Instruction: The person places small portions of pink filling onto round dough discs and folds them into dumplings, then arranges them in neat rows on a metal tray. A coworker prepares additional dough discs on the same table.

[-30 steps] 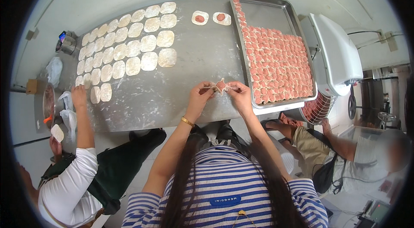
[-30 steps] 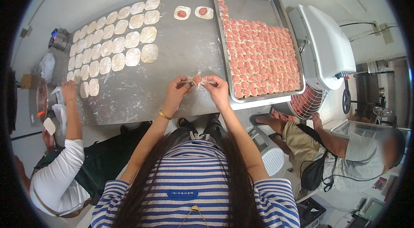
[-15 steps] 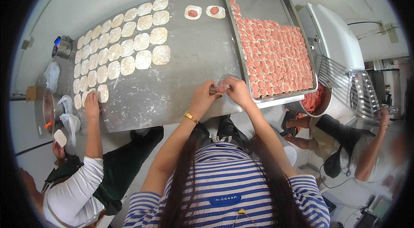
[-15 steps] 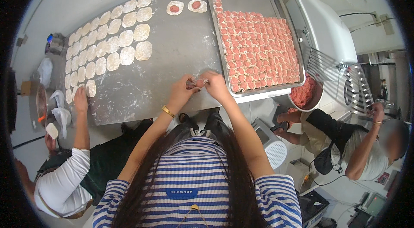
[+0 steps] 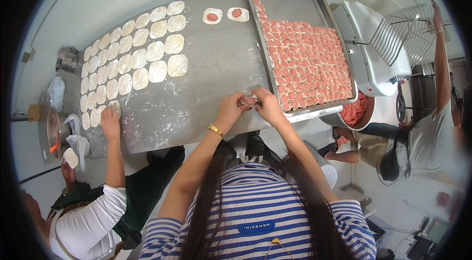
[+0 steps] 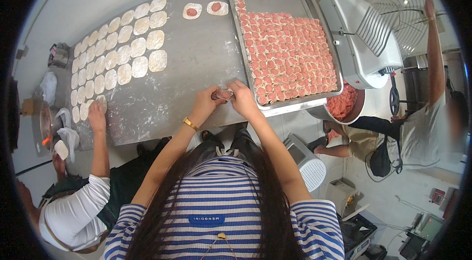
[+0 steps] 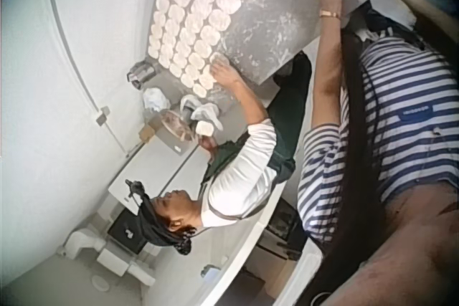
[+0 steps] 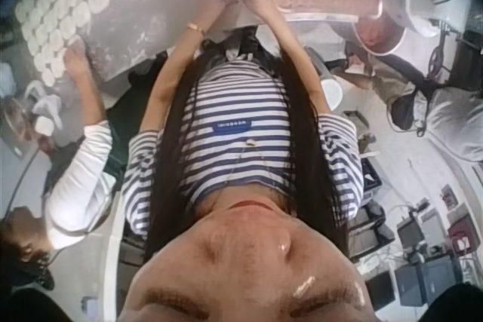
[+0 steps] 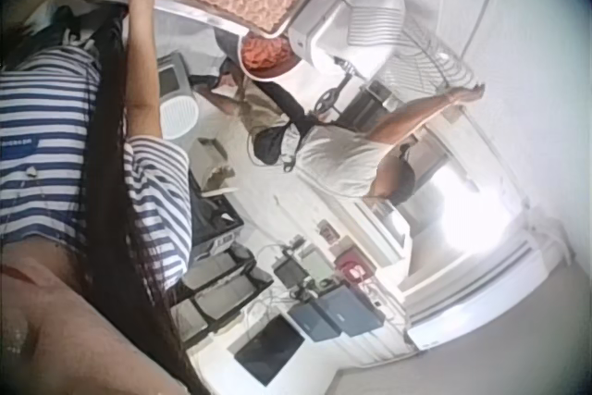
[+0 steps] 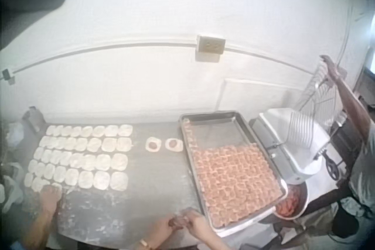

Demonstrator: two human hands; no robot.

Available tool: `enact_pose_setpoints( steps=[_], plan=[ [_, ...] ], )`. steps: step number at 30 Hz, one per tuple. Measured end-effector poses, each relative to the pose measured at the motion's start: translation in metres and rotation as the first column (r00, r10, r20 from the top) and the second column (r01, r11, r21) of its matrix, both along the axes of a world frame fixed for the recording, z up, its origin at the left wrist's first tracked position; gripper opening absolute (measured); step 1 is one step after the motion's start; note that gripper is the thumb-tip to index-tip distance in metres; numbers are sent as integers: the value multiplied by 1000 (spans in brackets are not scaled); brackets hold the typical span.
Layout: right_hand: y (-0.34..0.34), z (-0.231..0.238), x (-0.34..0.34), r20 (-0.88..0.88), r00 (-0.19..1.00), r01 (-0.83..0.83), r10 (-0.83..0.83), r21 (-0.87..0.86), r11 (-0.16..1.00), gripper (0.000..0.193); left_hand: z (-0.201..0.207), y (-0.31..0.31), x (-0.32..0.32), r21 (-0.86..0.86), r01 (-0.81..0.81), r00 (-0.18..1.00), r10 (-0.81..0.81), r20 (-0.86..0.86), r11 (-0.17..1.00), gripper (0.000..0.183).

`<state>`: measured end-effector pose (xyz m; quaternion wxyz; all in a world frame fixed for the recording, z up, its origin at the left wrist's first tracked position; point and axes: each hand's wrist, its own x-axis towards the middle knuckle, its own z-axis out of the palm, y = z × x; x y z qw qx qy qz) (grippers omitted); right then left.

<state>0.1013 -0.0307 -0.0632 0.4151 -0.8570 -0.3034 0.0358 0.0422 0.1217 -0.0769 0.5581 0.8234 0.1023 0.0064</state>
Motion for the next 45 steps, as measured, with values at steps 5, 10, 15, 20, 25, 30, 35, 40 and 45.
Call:
enact_pose_setpoints(
  steps=[5, 10, 15, 20, 25, 30, 35, 40, 45],
  plan=[
    [2, -8, -4, 37, 999, 15, -14, -45, 999, 32, -6, -2, 4, 113, 10, 1000, -10, -3, 994, 29],
    [3, -2, -5, 23, 999, 34, -35, 14, 999, 28, -7, 5, -3, 31, 37, 998, -39, 59, 999, 30],
    [6, -12, -5, -11, 998, -61, 61, 5, 998, 35, -10, 3, -3, 83, 36, 998, -39, 47, 996, 30],
    [7, 0, -10, 88, 996, -11, 9, 19, 1000, 34, -4, 2, -8, 53, 4, 1000, -5, 28, 999, 28],
    [9, -13, -16, 40, 998, 51, -52, 9, 999, 38, -7, 0, -7, 83, -7, 998, 2, 60, 996, 28],
    [9, -9, -14, -33, 999, -5, 4, -31, 1000, 36, -6, 3, -7, 20, 25, 1000, -25, 8, 999, 27],
    [10, 7, -17, 29, 998, -56, 60, -126, 990, 34, -28, 23, -11, -27, -57, 998, 57, -11, 998, 29],
    [4, -1, -9, -21, 985, -171, 170, -166, 971, 26, -20, 51, 36, 10, -202, 979, 202, 29, 979, 27],
    [-35, 42, 50, -253, 966, -32, 55, 93, 995, 33, -34, 96, 124, 338, -403, 911, 336, 241, 850, 28]
  ],
)
